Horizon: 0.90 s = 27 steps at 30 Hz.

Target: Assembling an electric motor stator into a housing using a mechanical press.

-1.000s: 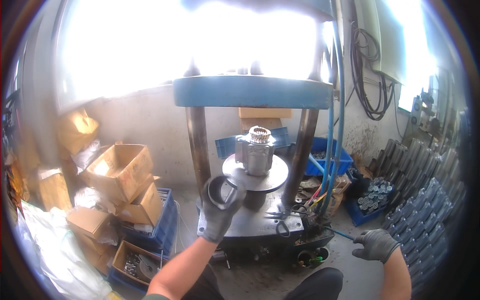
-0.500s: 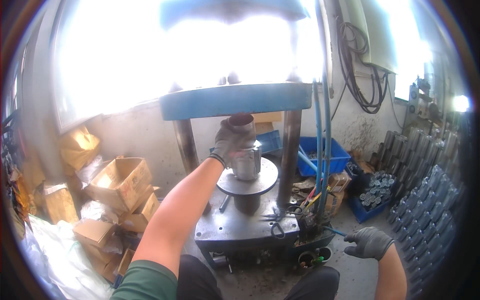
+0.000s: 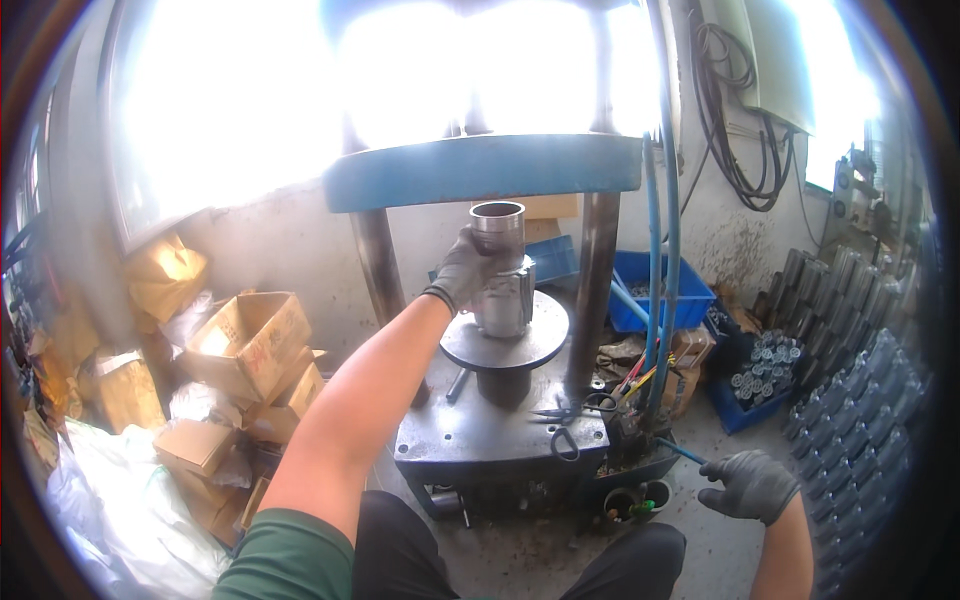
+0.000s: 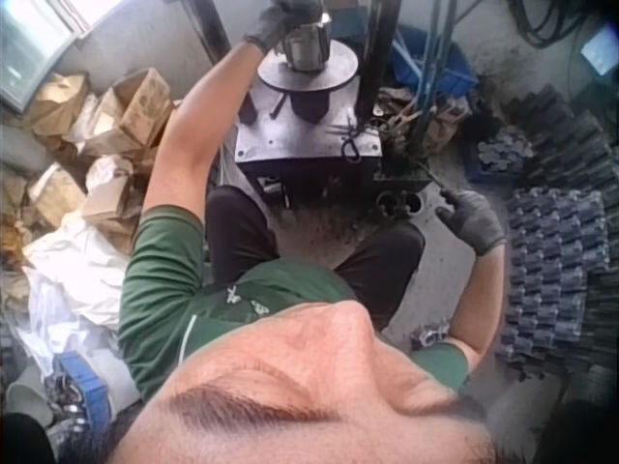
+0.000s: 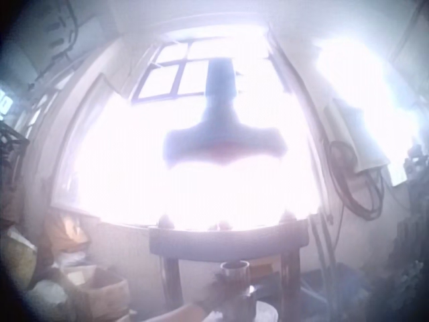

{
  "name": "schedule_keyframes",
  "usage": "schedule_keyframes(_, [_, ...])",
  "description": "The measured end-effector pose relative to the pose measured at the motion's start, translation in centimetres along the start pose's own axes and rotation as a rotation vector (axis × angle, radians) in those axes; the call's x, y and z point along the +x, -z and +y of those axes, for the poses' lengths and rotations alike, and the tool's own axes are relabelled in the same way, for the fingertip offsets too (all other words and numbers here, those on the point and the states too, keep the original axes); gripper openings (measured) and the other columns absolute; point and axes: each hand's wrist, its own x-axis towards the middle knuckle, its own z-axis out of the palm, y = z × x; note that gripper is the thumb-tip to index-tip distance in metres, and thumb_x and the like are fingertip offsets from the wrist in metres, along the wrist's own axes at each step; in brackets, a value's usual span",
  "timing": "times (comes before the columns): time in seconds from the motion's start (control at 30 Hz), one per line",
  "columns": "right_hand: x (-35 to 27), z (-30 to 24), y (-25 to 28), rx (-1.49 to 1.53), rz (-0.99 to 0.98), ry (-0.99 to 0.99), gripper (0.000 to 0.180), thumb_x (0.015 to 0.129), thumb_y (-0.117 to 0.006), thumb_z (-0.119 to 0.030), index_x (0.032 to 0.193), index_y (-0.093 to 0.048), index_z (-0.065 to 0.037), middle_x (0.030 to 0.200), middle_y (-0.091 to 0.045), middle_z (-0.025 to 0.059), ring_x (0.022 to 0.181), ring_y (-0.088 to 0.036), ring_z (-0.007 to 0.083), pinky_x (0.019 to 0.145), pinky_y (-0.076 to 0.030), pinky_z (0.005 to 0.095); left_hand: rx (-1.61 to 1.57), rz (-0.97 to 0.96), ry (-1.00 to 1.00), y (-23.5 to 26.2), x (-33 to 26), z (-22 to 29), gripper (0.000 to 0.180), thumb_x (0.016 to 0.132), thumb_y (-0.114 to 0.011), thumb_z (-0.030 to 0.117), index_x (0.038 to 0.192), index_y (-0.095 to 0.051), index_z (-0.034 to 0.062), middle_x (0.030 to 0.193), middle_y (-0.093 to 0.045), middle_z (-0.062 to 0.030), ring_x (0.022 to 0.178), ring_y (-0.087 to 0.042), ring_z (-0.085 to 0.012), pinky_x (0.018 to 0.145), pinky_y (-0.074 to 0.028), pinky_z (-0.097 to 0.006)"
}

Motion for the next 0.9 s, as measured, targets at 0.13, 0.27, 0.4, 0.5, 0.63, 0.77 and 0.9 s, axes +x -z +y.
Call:
schedule_keyframes(0.13, [-1.5, -0.3, -1.3, -0.109, -0.001, -0.070, 0.054, 0.093, -0.065, -0.049, 0.129, -0.077, -0.011, 0.104, -0.081, 0.0129, 0.099, -0.077, 0.0345, 0.092, -0.060, 0.0462, 0.317, -0.024, -0.064, -4.3, -4.3, 4.1, 0.084, 0.076, -0.098, 0.046, 0.138, -0.060, 0.0018, 0.126, -0.074, -0.0145, 0.117, -0.072, -0.0230, 0.105, -0.057, -0.037])
schedule_keyframes(0.27, [-1.9, -0.9, -1.8, -0.076, 0.046, -0.054, 0.052, 0.093, -0.063, -0.048, 0.129, -0.077, -0.012, 0.099, -0.081, 0.0132, 0.097, -0.077, 0.0334, 0.090, -0.060, 0.0458, 0.347, -0.052, -0.103, -2.3, -4.3, 4.4, 0.084, 0.077, -0.096, 0.049, 0.138, -0.061, 0.0034, 0.127, -0.075, -0.0139, 0.117, -0.072, -0.0231, 0.105, -0.057, -0.038])
schedule_keyframes(0.4, [-2.5, -1.9, -2.5, -0.084, 0.008, -0.087, 0.054, 0.092, -0.062, -0.049, 0.129, -0.077, -0.013, 0.098, -0.081, 0.0138, 0.096, -0.077, 0.0336, 0.090, -0.060, 0.0474, 0.410, -0.058, -0.114, -2.1, -4.6, 4.7, 0.084, 0.078, -0.096, 0.050, 0.140, -0.061, 0.0044, 0.128, -0.075, -0.0135, 0.118, -0.072, -0.0236, 0.105, -0.057, -0.038])
schedule_keyframes(0.5, [-3.3, -2.2, -4.4, -0.089, -0.006, -0.092, 0.046, 0.087, -0.069, -0.043, 0.118, -0.081, -0.011, 0.101, -0.082, 0.0118, 0.095, -0.078, 0.0322, 0.092, -0.061, 0.0425, 0.393, -0.085, -0.144, -1.4, -3.7, 3.6, 0.086, 0.078, -0.096, 0.050, 0.141, -0.060, 0.0044, 0.129, -0.074, -0.0135, 0.118, -0.071, -0.0233, 0.106, -0.057, -0.038])
schedule_keyframes(0.63, [-5.0, -1.8, -7.4, 0.000, 0.009, -0.087, 0.041, 0.087, -0.069, -0.039, 0.113, -0.082, -0.010, 0.097, -0.082, 0.0103, 0.093, -0.079, 0.0309, 0.089, -0.062, 0.0413, 0.358, -0.101, -0.134, -1.8, -4.2, 4.2, 0.087, 0.077, -0.097, 0.050, 0.141, -0.059, 0.0047, 0.131, -0.073, -0.0130, 0.120, -0.071, -0.0227, 0.107, -0.056, -0.037])
schedule_keyframes(0.77, [-5.5, -1.8, -8.4, 0.034, 0.077, -0.103, 0.035, 0.084, -0.071, -0.035, 0.105, -0.083, -0.009, 0.090, -0.082, 0.0095, 0.086, -0.079, 0.0312, 0.086, -0.062, 0.0412, 0.511, -0.075, -0.084, -2.3, -4.9, 5.9, 0.090, 0.077, -0.096, 0.054, 0.141, -0.058, 0.0049, 0.133, -0.073, -0.0127, 0.122, -0.071, -0.0242, 0.108, -0.056, -0.038])
schedule_keyframes(0.9, [-5.4, -2.1, -8.1, 0.060, 0.111, -0.097, 0.032, 0.083, -0.072, -0.033, 0.100, -0.084, -0.008, 0.086, -0.081, 0.0107, 0.082, -0.078, 0.0327, 0.084, -0.063, 0.0421, 0.647, -0.039, -0.026, -2.8, -5.2, 6.1, 0.096, 0.076, -0.092, 0.057, 0.147, -0.055, 0.0039, 0.137, -0.070, -0.0180, 0.125, -0.070, -0.0277, 0.108, -0.056, -0.039])
